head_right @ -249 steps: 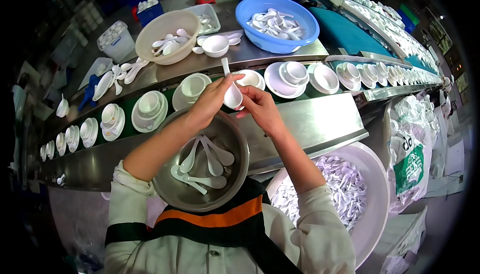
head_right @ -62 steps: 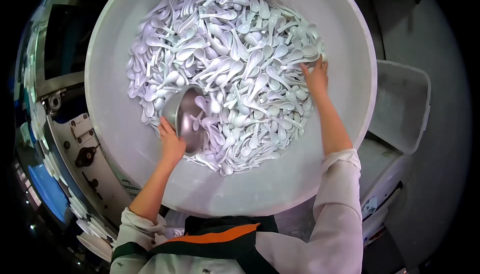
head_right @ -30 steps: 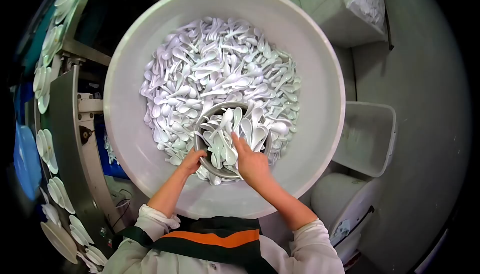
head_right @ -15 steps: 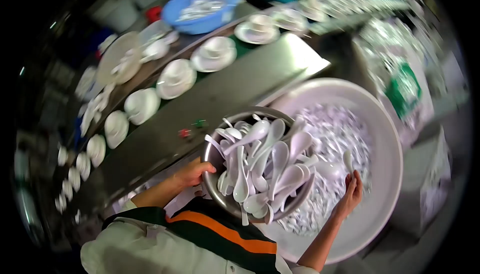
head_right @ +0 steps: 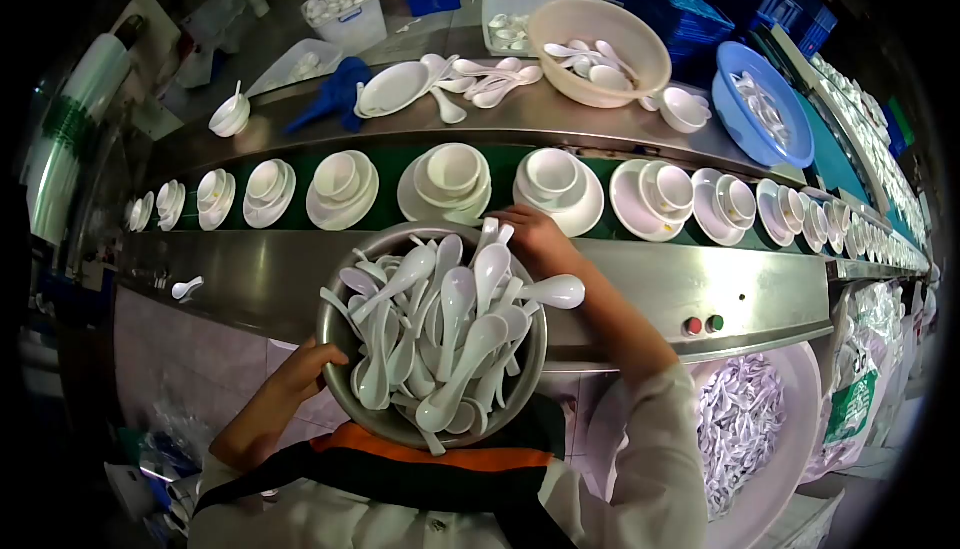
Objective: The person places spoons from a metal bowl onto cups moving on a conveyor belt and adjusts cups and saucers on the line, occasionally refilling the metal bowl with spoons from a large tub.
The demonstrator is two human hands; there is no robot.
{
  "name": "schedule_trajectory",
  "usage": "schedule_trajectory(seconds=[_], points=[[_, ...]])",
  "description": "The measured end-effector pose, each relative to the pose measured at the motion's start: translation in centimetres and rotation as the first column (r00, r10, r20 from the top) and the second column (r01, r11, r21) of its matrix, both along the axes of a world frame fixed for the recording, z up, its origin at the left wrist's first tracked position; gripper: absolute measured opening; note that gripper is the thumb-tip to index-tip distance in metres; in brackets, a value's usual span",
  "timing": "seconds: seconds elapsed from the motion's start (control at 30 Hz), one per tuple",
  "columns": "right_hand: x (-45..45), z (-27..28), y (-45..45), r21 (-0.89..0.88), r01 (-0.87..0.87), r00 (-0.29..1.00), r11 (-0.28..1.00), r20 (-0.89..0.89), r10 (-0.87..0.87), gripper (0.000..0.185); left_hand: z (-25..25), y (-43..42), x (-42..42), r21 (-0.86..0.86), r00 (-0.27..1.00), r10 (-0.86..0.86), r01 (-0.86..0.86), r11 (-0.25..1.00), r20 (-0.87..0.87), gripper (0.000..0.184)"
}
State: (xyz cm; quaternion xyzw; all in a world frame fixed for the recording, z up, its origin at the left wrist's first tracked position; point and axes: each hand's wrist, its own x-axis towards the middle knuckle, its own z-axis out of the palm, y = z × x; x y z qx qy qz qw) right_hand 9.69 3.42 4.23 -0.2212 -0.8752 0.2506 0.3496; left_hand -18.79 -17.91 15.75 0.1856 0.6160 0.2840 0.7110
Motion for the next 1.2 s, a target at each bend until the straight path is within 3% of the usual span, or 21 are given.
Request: schedule_trajectory(seconds=[0.1,0.2,0.23,0.27,0.3,0.33,0.37,0.4,0.43,0.47,0.5,0.53,0.63,0.77,0.83,0.9,1.03,1.1,1.13,1.17,1.2], points=[[-3.5,-1.6,2.4,0.291,-0.17,0.953,0.942,0.292,0.082,0.037,-2.3,-0.5,-2.1,0.033,0.991,-0.122,0.123,0.992,-0.048,0.045],[-5.3,0.0,2.7,0.43,-0.198,0.944,0.881,0.325,0.053,0.033,-0.8,0.9,-4.5,0.165,0.942,-0.319,0.333,0.928,-0.106,0.052],[-5.0,1.5,2.2,0.086,-0.093,0.966,0.992,0.249,0.069,0.029,-0.3,1.6,-5.1,0.27,0.885,-0.434,0.464,0.844,-0.166,0.054],[-4.0,2.1,1.6,-0.262,0.009,0.982,0.965,0.185,0.041,0.026,-1.4,2.0,-4.9,0.302,0.888,-0.434,0.46,0.835,-0.153,0.054],[-3.1,3.0,1.5,-0.396,-0.031,0.999,0.918,0.028,0.045,0.028,-1.0,2.4,-4.6,0.451,0.935,-0.246,0.34,0.825,-0.255,0.053],[-1.5,4.5,1.0,-0.75,-0.022,0.999,0.662,0.014,0.049,0.035,-0.4,2.8,-4.5,0.594,0.947,-0.036,0.23,0.771,-0.319,0.052],[-0.3,7.3,0.3,-0.798,-0.022,0.993,0.603,0.054,0.109,0.042,0.6,3.8,-4.3,0.595,0.949,-0.034,0.224,0.772,-0.313,0.052],[1.1,8.1,-0.3,-0.866,-0.009,0.984,0.5,0.08,0.156,0.047,1.7,5.2,-3.9,0.641,0.825,-0.022,0.455,0.618,-0.565,0.047],[1.9,8.8,-0.6,-0.825,-0.028,0.95,0.565,0.154,0.272,0.043,2.3,6.4,-3.3,0.591,0.64,0.05,0.674,0.443,-0.767,0.042],[2.3,9.6,-1.2,-0.799,-0.006,0.898,0.601,0.259,0.354,0.038,2.3,7.4,-2.6,0.593,0.64,0.05,0.676,0.437,-0.767,0.042],[2.6,10.6,-1.9,-0.767,0.015,0.83,0.642,0.368,0.42,0.033,1.5,8.3,-1.5,0.481,0.504,0.045,0.789,0.382,-0.863,0.036],[3.0,10.8,-2.3,-0.759,0.021,0.834,0.651,0.372,0.407,0.033,1.0,9.0,-0.9,0.348,0.35,0.054,0.879,0.326,-0.935,0.029],[5.2,9.2,-1.8,-0.864,0.081,0.988,0.497,0.135,0.075,0.02,-0.5,10.0,-0.5,0.299,0.316,-0.011,0.909,0.29,-0.949,0.026],[4.2,2.1,0.8,-0.504,0.284,0.959,0.815,0.156,-0.237,0.02,-1.1,9.6,-0.6,0.411,0.433,0.02,0.839,0.357,-0.901,0.027],[-0.3,0.2,0.6,-0.242,0.291,0.95,0.925,0.186,-0.25,0.023,-0.9,9.4,-0.2,0.402,0.407,0.059,0.852,0.335,-0.912,0.026],[-4.6,-1.0,0.5,0.046,0.202,0.965,0.978,0.164,-0.207,0.023,-0.9,9.4,0.1,0.396,0.384,0.105,0.86,0.322,-0.917,0.027],[-8.3,0.0,2.1,0.28,0.097,0.96,0.955,0.226,-0.164,0.021,-1.0,9.3,-0.4,0.454,0.408,0.209,0.845,0.281,-0.889,0.023],[-8.4,2.9,1.5,-0.308,0.196,0.972,0.931,0.184,-0.144,0.025,-1.2,9.2,-0.8,0.509,0.458,0.234,0.821,0.259,-0.858,0.021],[-8.0,3.7,1.9,-0.638,0.014,0.996,0.77,-0.058,-0.066,0.033,-1.0,9.3,-1.0,0.56,0.507,0.248,0.79,0.249,-0.825,0.018],[-7.3,4.7,2.5,-0.859,-0.089,0.993,0.505,-0.114,-0.019,0.036,-0.7,9.4,-1.1,0.609,0.555,0.259,0.756,0.239,-0.79,0.015],[-7.2,6.5,2.6,-0.821,-0.121,0.99,0.558,-0.057,0.13,0.036,0.4,9.9,-1.2,0.626,0.56,0.295,0.748,0.222,-0.774,0.013]])
